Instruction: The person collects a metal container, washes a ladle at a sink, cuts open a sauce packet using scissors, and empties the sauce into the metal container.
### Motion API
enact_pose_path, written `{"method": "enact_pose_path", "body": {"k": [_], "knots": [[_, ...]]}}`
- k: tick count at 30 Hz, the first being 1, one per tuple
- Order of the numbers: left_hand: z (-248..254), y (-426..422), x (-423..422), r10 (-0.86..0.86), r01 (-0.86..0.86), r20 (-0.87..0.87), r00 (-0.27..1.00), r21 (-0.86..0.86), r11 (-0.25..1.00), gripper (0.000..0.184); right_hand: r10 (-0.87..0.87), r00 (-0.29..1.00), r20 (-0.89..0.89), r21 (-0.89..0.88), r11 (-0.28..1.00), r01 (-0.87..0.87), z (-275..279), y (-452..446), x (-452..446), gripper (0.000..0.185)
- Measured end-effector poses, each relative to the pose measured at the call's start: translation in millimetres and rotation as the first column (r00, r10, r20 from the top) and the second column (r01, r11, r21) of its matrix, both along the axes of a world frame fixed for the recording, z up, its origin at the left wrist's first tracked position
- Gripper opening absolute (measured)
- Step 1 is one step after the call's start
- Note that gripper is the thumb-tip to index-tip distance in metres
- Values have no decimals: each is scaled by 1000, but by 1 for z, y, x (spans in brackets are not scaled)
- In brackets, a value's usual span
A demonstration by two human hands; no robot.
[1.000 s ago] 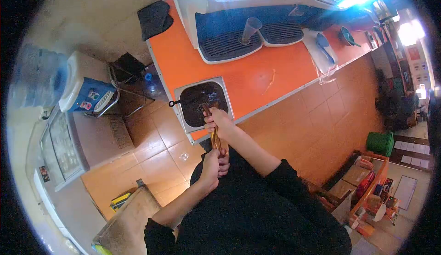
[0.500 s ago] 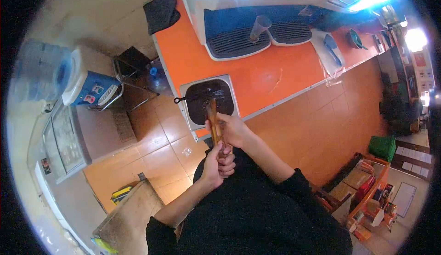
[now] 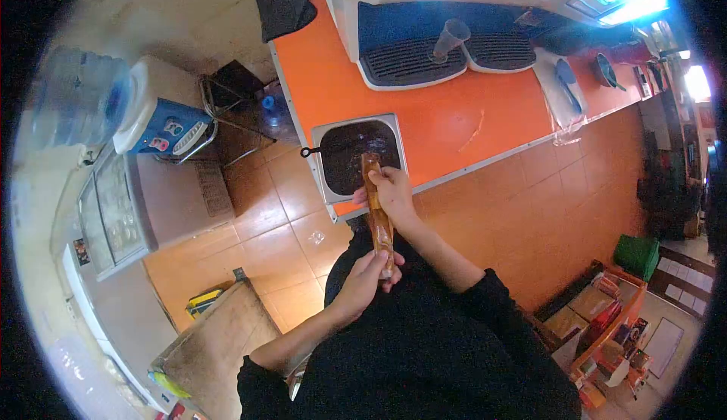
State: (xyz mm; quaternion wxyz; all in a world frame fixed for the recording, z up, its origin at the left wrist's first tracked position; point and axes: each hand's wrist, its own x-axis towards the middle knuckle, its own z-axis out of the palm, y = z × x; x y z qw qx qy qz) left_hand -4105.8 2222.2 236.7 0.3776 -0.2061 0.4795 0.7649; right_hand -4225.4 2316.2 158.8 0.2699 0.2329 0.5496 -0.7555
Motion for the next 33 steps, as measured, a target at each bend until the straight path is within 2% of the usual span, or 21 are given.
{"method": "enact_pose_path", "body": {"k": [1,2,3,5,7,9,13,16,18,20,21,23,24,26,27,29,30,32,33], "knots": [[0,-1,1,3,-3,2,1000,-2,1000,38,126,982,-138,266,960,-85,2,1,2,24],[-1,-2,2,22,-22,67,997,4,1000,34,278,931,-235,520,845,-121,4,1,3,26],[-1,-3,3,39,-40,133,990,9,999,31,280,931,-233,519,846,-124,-4,1,3,26],[-1,-3,6,18,-16,94,995,-23,1000,29,414,875,-249,776,626,-75,-26,0,3,30],[0,-1,9,-7,10,54,999,-56,998,27,425,873,-239,789,610,-81,-23,2,2,31],[2,2,12,-42,40,-8,999,-165,986,28,436,870,-230,800,594,-86,-24,3,1,32],[7,-5,15,8,-7,10,1000,-82,997,28,398,877,-270,761,646,-59,-24,4,4,37],[8,-8,19,-15,18,33,999,-76,997,29,394,878,-273,752,656,-61,-23,6,4,40],[6,-11,19,-67,66,-24,997,-52,996,31,410,870,-275,755,652,-69,-28,11,2,42],[3,-11,23,-40,40,-8,999,-29,999,32,474,870,-136,747,626,-225,-36,19,0,49],[1,-12,24,-14,14,6,1000,-7,1000,32,476,869,-135,746,626,-227,-24,23,-2,49],[3,-13,22,-11,11,19,1000,-18,1000,31,445,890,97,466,770,-435,13,30,-3,56],[3,-13,22,-11,12,29,1000,-27,1000,30,447,889,100,465,769,-439,14,35,2,56],[0,-12,24,0,1,34,999,-23,1000,28,552,832,-57,339,794,-504,17,44,18,57],[-2,-12,25,10,-9,38,999,-19,1000,27,554,831,-55,339,793,-506,25,49,24,57],[-11,-12,30,42,-43,52,998,7,999,24,800,589,114,234,554,-799,44,55,37,47],[-14,-11,32,72,-74,66,995,31,997,21,802,586,117,232,552,-801,45,55,50,47],[-11,-10,29,91,-93,60,994,33,995,18,714,690,-118,-115,680,-724,45,53,71,32],[-9,-8,28,108,-110,52,993,34,993,15,714,690,-115,-117,680,-724,47,51,72,32]]}}
